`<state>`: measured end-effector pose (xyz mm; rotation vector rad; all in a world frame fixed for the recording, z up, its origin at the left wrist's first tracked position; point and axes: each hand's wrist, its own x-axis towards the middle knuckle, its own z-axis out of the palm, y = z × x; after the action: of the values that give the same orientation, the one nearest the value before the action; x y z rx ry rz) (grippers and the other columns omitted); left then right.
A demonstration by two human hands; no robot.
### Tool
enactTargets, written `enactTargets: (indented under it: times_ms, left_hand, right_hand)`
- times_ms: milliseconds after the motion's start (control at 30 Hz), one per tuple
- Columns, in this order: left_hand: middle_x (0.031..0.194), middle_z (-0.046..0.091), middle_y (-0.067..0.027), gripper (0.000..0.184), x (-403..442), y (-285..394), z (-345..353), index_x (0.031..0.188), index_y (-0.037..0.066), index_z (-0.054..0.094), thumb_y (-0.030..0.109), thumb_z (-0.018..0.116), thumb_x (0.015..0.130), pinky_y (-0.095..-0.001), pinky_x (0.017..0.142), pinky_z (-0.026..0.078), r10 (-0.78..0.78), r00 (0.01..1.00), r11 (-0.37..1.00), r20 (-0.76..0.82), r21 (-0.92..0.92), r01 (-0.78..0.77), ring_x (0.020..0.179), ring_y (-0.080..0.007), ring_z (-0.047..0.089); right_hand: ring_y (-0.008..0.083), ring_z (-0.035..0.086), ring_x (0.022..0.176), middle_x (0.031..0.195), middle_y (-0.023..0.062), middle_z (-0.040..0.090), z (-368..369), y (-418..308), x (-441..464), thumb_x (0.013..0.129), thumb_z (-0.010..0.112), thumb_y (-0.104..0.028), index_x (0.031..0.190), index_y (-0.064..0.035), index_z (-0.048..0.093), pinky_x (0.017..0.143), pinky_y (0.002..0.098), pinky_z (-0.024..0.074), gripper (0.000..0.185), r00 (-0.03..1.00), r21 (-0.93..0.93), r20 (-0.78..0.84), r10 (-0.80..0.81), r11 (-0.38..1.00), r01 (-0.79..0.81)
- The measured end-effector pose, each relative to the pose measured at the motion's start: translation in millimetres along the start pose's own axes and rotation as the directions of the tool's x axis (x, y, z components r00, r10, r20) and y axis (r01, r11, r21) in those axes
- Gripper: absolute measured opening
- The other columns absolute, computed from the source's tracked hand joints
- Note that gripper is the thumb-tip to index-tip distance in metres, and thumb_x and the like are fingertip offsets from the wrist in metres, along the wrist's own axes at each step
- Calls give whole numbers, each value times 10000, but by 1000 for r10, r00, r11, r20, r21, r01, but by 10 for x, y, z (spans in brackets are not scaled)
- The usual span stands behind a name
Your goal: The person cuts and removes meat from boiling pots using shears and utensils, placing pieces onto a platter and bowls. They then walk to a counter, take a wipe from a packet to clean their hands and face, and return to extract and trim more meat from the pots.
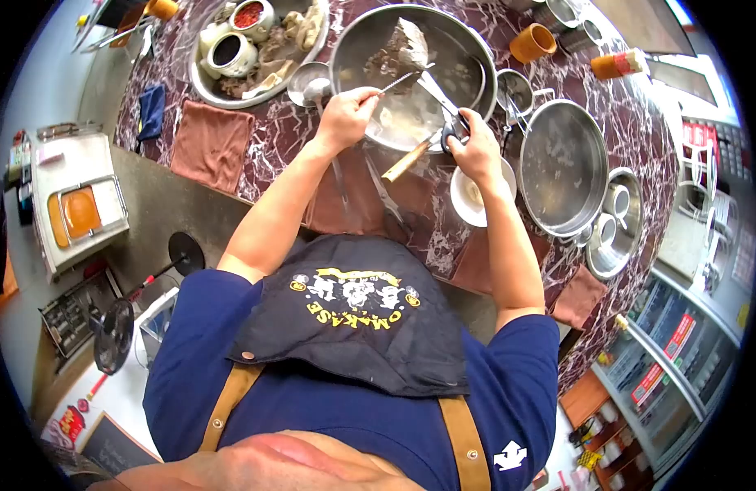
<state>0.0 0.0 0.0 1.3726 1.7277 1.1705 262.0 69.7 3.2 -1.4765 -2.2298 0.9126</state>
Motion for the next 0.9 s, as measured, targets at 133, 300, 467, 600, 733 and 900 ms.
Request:
enactTargets:
  times_ms: [133, 300, 467, 600, 733, 900]
  left_hand:
    - [840, 686, -161, 200, 112, 151, -263, 1013, 9, 676, 131, 579, 889, -302, 663, 492, 127, 992, 992, -6, 14, -127, 733, -217, 660]
    - [825, 710, -64, 188, 551, 233, -1147, 1001, 33, 699, 154, 593, 903, -278, 668, 489, 148, 982, 985, 115, 71, -156, 723, -119, 622]
    - [908, 714, -69, 197, 1344, 52, -2216, 1036, 58, 700, 154, 589, 905, -272, 751, 503, 158, 951, 987, 265, -50, -150, 801, -139, 632]
    - [803, 687, -29, 170, 1896, 36, -3130, 1006, 75, 721, 156, 623, 893, -241, 648, 497, -124, 941, 992, 314, 54, 113, 708, -84, 600]
    - [855, 702, -46, 192, 2425, -432, -3840, 994, 26, 710, 166, 627, 893, -251, 710, 510, 97, 922, 991, 374, 52, -125, 773, -109, 622]
    - [890, 707, -72, 217, 2895, -994, -4464, 1018, 26, 705, 156, 624, 865, -274, 747, 518, 2, 880, 977, 475, 186, -103, 818, -136, 637]
  right_hand:
    - [265, 629, 855, 948, 143, 639, -185, -363, -15, 753, 697, -153, 1228, -61, 534, 799, 355, 491, 510, 1000, 3, 1, 30, 1000, -30]
    - [164, 595, 765, 849, 70, 600, -90, -807, 309, 766, 677, -158, 1208, -75, 553, 734, 312, 486, 467, 1000, 146, 22, 12, 989, -15]
    - [153, 590, 776, 890, 85, 617, 217, -1560, 931, 793, 665, -176, 1199, -39, 560, 725, 284, 476, 442, 1000, 301, 7, -28, 953, 25]
    - [125, 578, 767, 870, 70, 624, 753, -2175, 1511, 817, 672, -190, 1185, -22, 567, 686, 265, 463, 417, 1000, 416, 1, 26, 909, -24]
    - [91, 556, 749, 887, 59, 626, 1460, -2721, 2060, 853, 656, -156, 1182, -17, 558, 660, 227, 439, 370, 994, 491, 47, 96, 865, -107]
    - [52, 515, 584, 836, 32, 636, 2290, -3103, 2607, 912, 598, -113, 1127, -48, 569, 497, 184, 403, 226, 954, 605, 240, 181, 740, -293]
